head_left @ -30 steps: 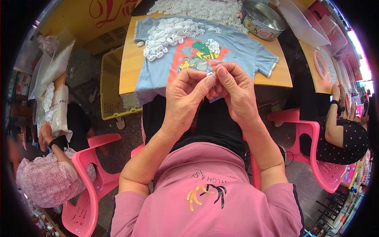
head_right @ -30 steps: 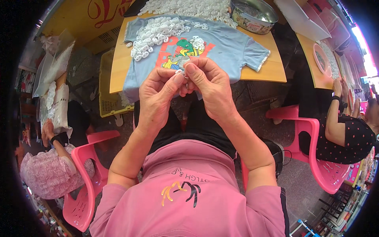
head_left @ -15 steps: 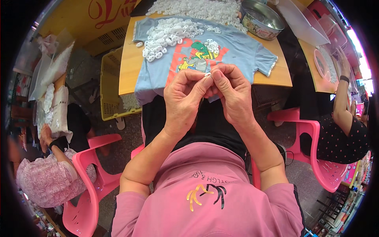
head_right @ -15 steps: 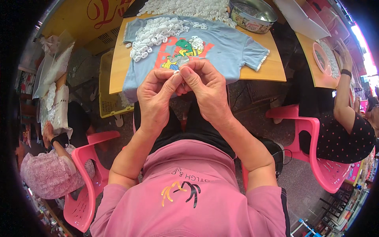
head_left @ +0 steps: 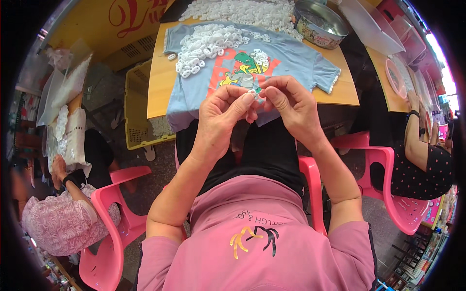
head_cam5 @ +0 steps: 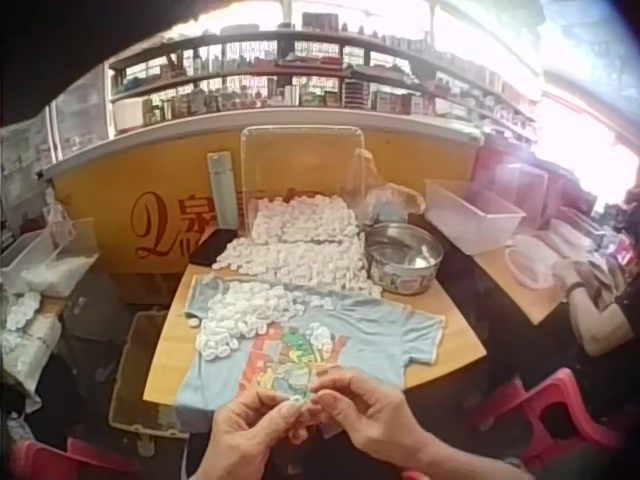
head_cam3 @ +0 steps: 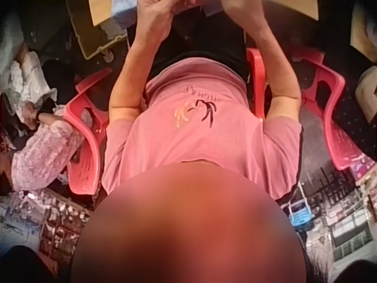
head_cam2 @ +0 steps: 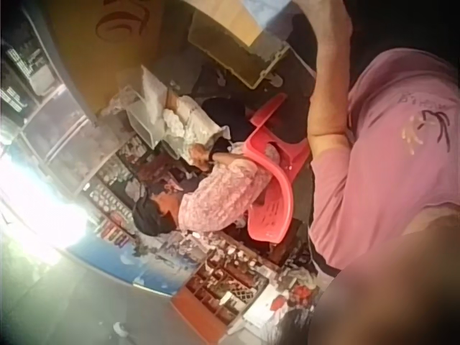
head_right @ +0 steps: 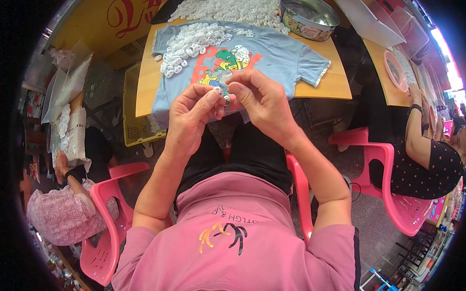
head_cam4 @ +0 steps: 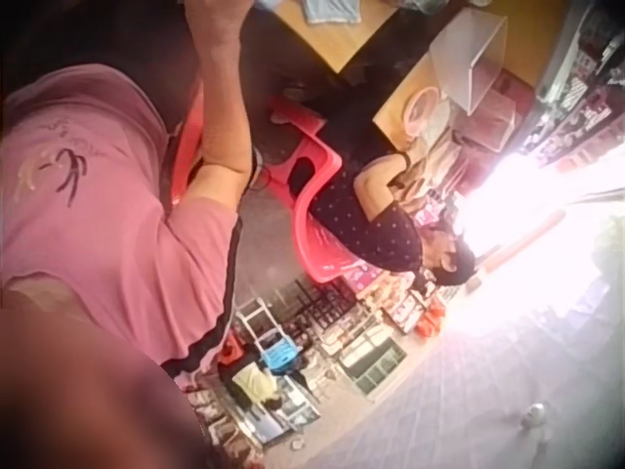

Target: Attaching small white plastic decorative fasteners to a grey t-shirt.

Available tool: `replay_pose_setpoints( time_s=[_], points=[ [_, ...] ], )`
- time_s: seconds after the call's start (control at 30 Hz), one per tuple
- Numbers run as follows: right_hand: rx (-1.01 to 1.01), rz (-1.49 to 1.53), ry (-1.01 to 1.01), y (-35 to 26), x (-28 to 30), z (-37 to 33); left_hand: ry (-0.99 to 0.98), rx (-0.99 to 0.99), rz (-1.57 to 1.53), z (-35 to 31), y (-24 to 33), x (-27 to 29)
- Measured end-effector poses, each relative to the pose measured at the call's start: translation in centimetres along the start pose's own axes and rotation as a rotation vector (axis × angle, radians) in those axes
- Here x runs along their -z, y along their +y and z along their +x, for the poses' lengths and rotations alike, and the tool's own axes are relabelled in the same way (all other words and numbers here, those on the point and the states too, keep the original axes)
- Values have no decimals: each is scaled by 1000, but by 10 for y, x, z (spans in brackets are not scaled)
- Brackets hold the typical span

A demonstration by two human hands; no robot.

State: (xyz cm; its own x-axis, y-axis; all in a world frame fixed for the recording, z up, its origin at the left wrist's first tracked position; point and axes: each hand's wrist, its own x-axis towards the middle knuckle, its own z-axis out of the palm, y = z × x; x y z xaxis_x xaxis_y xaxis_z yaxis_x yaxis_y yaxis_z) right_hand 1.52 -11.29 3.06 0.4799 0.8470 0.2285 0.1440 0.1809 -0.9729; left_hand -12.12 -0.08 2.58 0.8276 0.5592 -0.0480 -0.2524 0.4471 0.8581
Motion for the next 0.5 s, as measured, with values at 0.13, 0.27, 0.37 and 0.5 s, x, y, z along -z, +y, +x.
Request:
replay_pose_setpoints(
  time_s=[0.13, 0.27, 0.37, 0.5],
  points=[
    [313, -503, -144, -12, 13, 10, -41, -6, 30, -1, 0, 2],
    [484, -643, -189, -15, 18, 16, -58, 9, 64, -3, 3, 2],
    [578, -717, -223, -17, 18, 16, -69, 10, 80, -5, 5, -2],
    [609, -713, -216, -15, 16, 13, -77, -4, 102, -8, 5, -6]
  ],
)
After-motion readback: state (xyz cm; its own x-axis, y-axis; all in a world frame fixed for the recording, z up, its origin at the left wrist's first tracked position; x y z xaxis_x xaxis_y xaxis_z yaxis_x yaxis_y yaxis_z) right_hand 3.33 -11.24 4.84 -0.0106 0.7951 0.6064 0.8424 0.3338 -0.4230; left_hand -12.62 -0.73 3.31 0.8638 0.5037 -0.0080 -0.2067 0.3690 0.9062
